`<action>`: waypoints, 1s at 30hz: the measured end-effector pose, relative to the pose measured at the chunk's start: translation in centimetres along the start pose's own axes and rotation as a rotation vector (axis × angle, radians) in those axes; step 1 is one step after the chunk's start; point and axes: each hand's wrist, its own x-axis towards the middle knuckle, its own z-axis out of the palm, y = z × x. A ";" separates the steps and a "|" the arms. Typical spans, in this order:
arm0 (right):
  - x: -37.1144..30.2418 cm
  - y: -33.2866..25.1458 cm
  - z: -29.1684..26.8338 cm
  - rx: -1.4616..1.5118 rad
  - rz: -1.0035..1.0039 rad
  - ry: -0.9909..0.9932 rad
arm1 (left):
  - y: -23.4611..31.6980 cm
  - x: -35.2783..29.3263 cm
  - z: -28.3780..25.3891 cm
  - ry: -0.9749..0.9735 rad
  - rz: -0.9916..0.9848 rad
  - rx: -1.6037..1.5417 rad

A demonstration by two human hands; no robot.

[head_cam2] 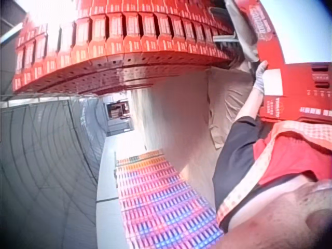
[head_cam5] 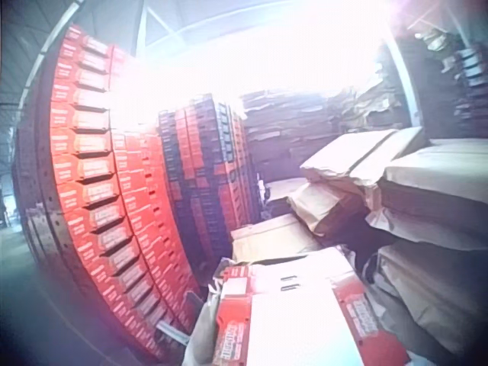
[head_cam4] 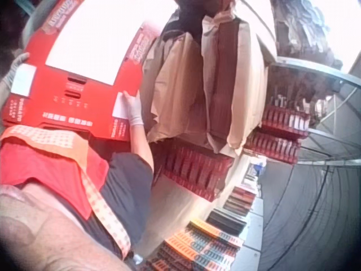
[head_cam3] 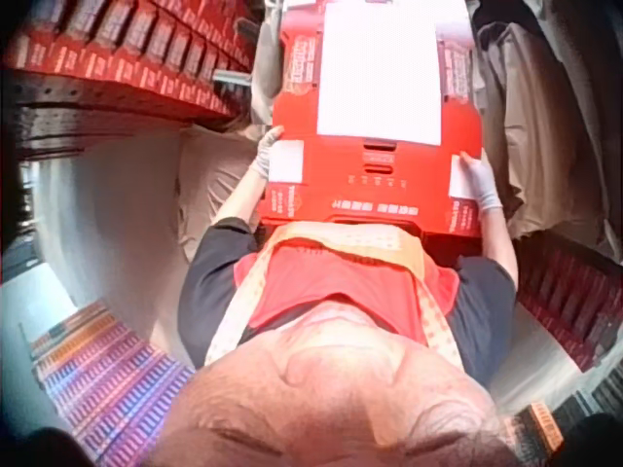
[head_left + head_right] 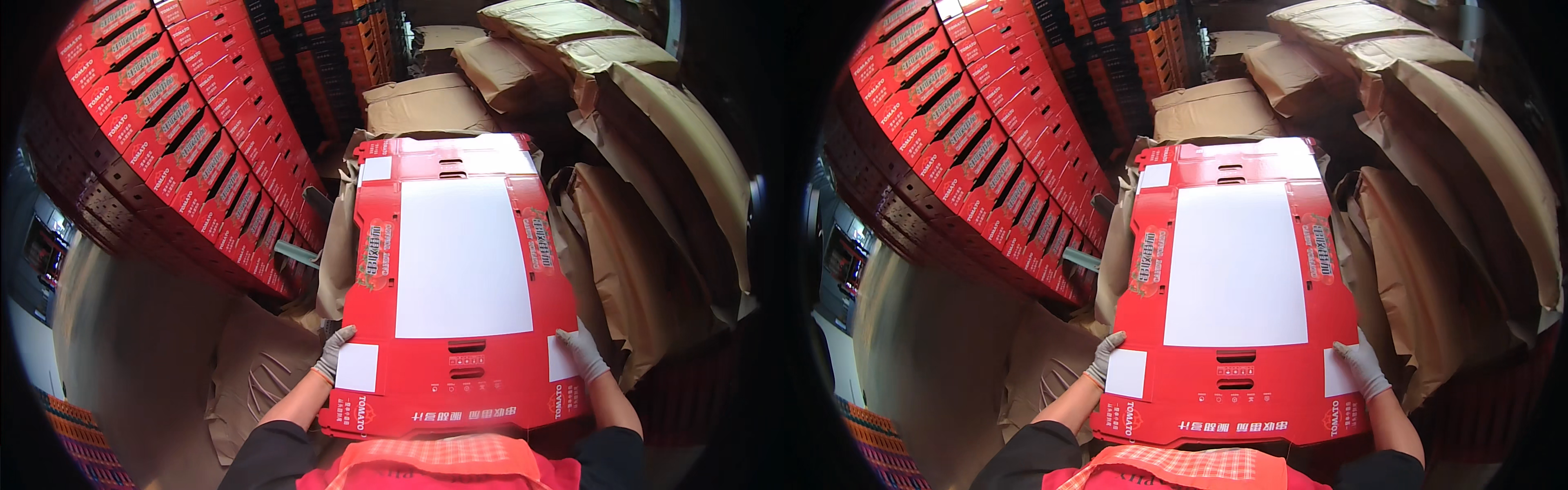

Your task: The person repeatedly picks up flat cardboard sheets, folds them into red-labeled boxes, and stacks the finished boxes on the floor. The task continues throughout the clip with consistent folding and stacking actions.

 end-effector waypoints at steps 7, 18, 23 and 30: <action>-4.4 -0.7 8.2 0.311 -0.026 -0.045 | 11.6 -8.8 7.8 0.017 0.070 0.340; -1.6 -2.5 28.7 0.671 -0.088 -0.403 | 21.2 -23.1 32.6 0.266 0.500 1.278; -2.0 -2.8 31.7 -0.473 -0.411 0.230 | 18.1 -21.5 32.4 0.326 0.346 1.315; -7.0 -2.3 30.0 0.025 -0.502 0.082 | 16.9 -19.9 38.0 0.150 0.384 1.535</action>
